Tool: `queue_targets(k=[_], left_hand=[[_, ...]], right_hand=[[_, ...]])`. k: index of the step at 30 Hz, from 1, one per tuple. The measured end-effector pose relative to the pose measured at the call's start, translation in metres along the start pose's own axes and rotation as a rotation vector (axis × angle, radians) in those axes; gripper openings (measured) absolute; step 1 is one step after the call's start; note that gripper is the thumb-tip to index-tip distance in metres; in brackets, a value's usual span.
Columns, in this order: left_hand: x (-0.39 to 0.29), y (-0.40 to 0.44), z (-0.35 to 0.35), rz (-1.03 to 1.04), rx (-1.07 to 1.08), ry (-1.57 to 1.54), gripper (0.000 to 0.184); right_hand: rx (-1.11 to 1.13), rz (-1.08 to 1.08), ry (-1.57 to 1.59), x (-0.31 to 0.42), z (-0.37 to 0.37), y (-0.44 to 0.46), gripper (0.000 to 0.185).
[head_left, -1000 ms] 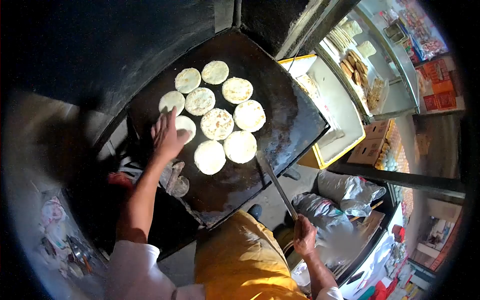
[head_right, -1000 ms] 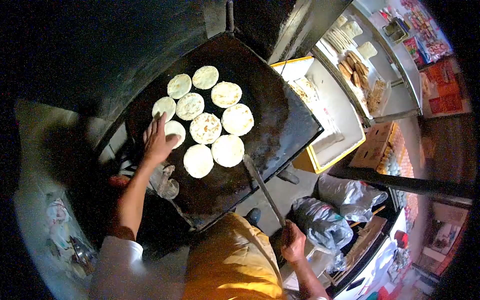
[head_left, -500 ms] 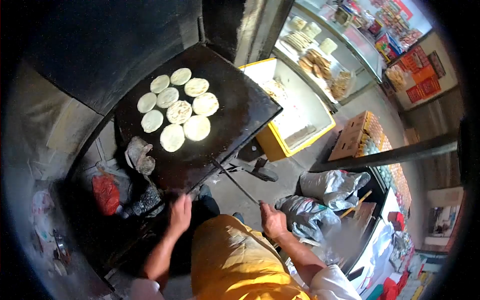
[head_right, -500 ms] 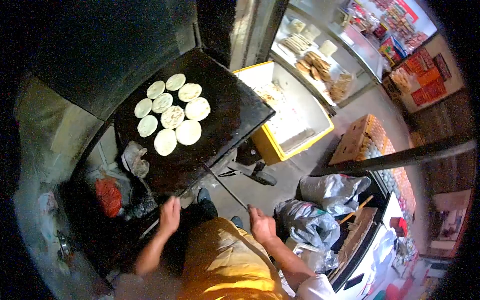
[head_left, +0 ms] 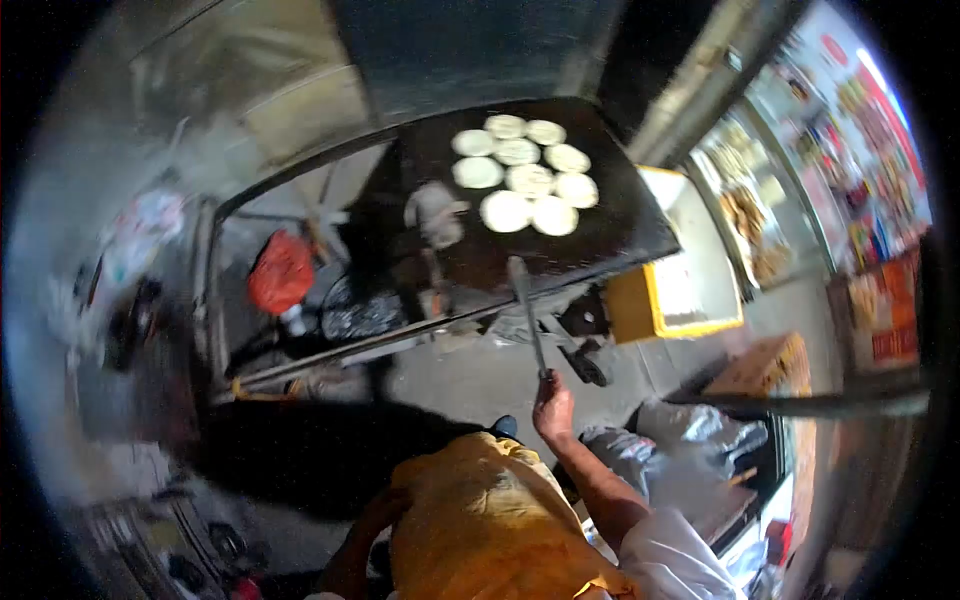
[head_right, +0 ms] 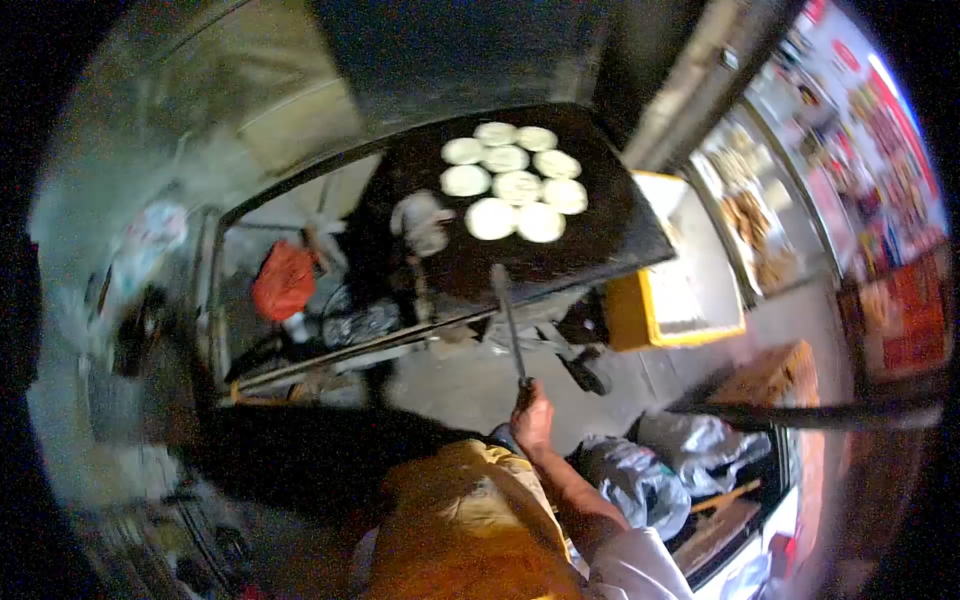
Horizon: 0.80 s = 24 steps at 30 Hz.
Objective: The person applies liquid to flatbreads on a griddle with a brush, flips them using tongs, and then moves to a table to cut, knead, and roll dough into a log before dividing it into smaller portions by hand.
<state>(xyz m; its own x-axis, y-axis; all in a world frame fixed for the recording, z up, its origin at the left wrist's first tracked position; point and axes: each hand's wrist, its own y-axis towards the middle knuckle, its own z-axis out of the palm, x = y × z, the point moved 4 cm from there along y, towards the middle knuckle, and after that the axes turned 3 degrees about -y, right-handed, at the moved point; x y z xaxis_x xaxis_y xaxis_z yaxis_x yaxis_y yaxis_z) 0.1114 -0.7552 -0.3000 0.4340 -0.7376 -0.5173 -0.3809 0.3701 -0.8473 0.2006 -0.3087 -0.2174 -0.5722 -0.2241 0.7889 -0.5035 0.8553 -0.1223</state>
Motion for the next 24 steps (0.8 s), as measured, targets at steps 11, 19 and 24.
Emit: queue_targets(k=[11, 19, 24], left_hand=[[0.193, -0.111, -0.134, 0.167, 0.071, -0.306, 0.034], [0.353, -0.140, -0.206, -0.009, -0.683, -0.347, 0.033], [0.383, -0.157, -0.188, 0.173, -0.884, -1.255, 0.015]], right_hand=[[0.806, 0.249, 0.343, 0.153, 0.260, -0.186, 0.017], [1.042, 0.033, 0.343, 0.283, 0.440, -0.261, 0.019], [1.068, 0.148, 0.359, 0.366, 0.556, -0.260, 0.017]])
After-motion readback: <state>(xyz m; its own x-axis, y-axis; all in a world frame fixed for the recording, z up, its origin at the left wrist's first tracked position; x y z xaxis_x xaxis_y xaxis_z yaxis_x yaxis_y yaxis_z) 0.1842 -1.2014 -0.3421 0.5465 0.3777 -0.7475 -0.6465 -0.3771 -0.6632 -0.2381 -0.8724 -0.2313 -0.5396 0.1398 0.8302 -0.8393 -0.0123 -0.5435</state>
